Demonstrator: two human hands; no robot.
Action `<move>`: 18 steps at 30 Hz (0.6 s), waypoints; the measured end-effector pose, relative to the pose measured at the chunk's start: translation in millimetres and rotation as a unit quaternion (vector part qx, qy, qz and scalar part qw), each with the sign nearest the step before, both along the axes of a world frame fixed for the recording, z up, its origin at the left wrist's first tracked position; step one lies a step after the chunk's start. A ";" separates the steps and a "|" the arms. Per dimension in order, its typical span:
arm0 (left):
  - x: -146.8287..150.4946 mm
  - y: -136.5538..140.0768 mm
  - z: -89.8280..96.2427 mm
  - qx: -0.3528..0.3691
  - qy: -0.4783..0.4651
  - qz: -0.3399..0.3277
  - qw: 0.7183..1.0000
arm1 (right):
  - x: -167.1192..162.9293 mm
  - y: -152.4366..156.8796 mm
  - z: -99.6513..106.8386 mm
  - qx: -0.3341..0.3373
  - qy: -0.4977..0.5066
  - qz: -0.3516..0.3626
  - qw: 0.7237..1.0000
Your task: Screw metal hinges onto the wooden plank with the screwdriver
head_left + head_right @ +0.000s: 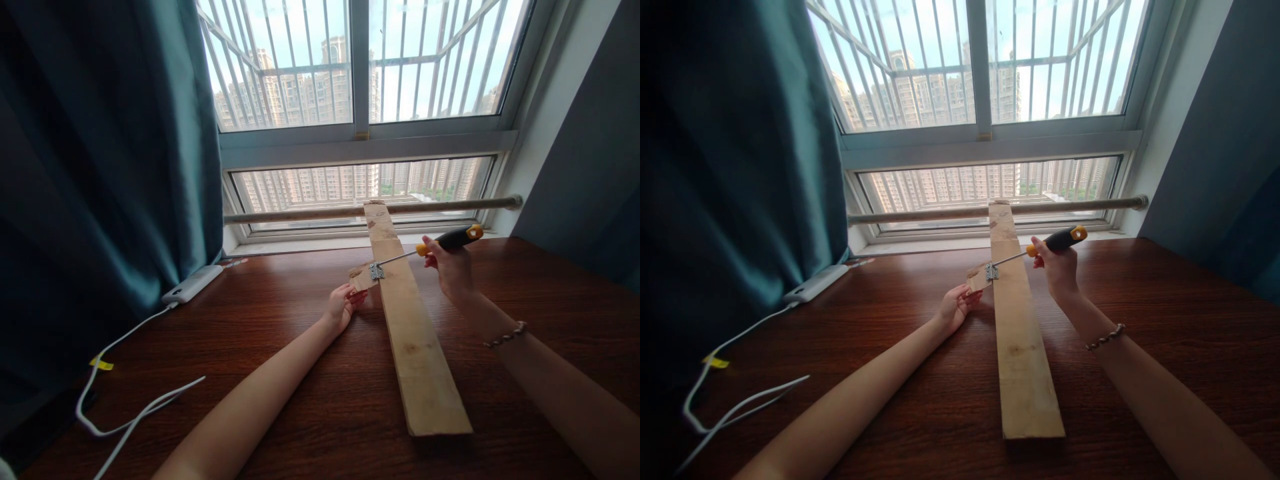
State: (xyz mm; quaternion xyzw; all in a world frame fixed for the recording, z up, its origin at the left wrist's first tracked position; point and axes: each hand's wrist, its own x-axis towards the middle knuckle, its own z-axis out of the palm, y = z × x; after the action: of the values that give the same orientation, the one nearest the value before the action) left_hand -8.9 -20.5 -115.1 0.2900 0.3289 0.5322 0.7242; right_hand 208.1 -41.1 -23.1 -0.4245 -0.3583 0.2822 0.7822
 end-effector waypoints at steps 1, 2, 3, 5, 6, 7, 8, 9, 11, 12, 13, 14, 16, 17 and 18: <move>0.3 0.3 -0.2 -0.002 0.002 0.003 1.000 | 0.5 0.3 -0.1 0.000 0.013 0.001 1.000; 0.5 0.5 -0.4 -0.003 0.003 0.004 1.000 | 1.0 0.4 0.0 0.000 0.021 0.001 1.000; 0.7 0.7 -0.6 -0.004 0.004 0.006 1.000 | 1.4 0.4 0.2 0.001 0.024 0.000 1.000; 0.8 0.9 -0.9 -0.006 0.006 0.006 1.000 | 2.0 0.3 0.3 0.004 0.016 -0.004 1.000; 0.8 0.9 -1.0 -0.006 0.006 0.006 1.000 | 2.3 0.2 0.1 0.006 0.008 -0.007 1.000; 0.7 0.9 -1.0 -0.006 0.006 0.006 1.000 | 2.5 0.1 -0.1 0.009 -0.001 -0.010 1.000; 0.7 0.8 -0.9 -0.006 0.006 0.005 1.000 | 2.6 0.0 -0.2 0.012 -0.011 -0.014 1.000; 0.7 0.6 -0.8 -0.006 0.006 0.004 1.000 | 2.8 -0.2 -0.4 0.013 -0.021 -0.019 1.000; 0.7 0.4 -0.6 -0.004 0.006 0.004 1.000 | 2.9 -0.7 -0.6 0.010 -0.038 -0.027 0.999; 0.8 0.3 -0.4 -0.004 0.007 0.003 1.000 | 2.7 -1.0 -0.7 0.007 -0.045 -0.030 0.999; 0.8 0.2 -0.2 -0.003 0.008 0.004 1.000 | 2.2 -1.4 -0.9 0.006 -0.053 -0.032 0.998; 0.9 0.1 0.0 -0.003 0.008 0.004 1.000 | 1.4 -1.9 -1.3 0.005 -0.061 -0.036 0.997; 0.7 0.2 0.1 -0.003 0.010 0.003 1.000 | -0.9 -3.0 -2.3 0.007 -0.075 -0.044 0.996; 0.5 0.3 0.0 -0.003 0.011 0.003 1.000 | -2.1 -3.5 -2.5 0.007 -0.080 -0.046 0.996; 0.2 0.5 -0.3 -0.002 0.011 0.003 1.000 | -3.1 -4.0 -2.3 0.007 -0.082 -0.047 0.995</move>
State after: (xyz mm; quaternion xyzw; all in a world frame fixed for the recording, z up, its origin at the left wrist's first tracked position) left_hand -8.7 -19.9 -115.4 0.2931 0.3390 0.5302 0.7198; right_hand 205.0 -45.1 -25.3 -0.4572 -0.4031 0.2071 0.7652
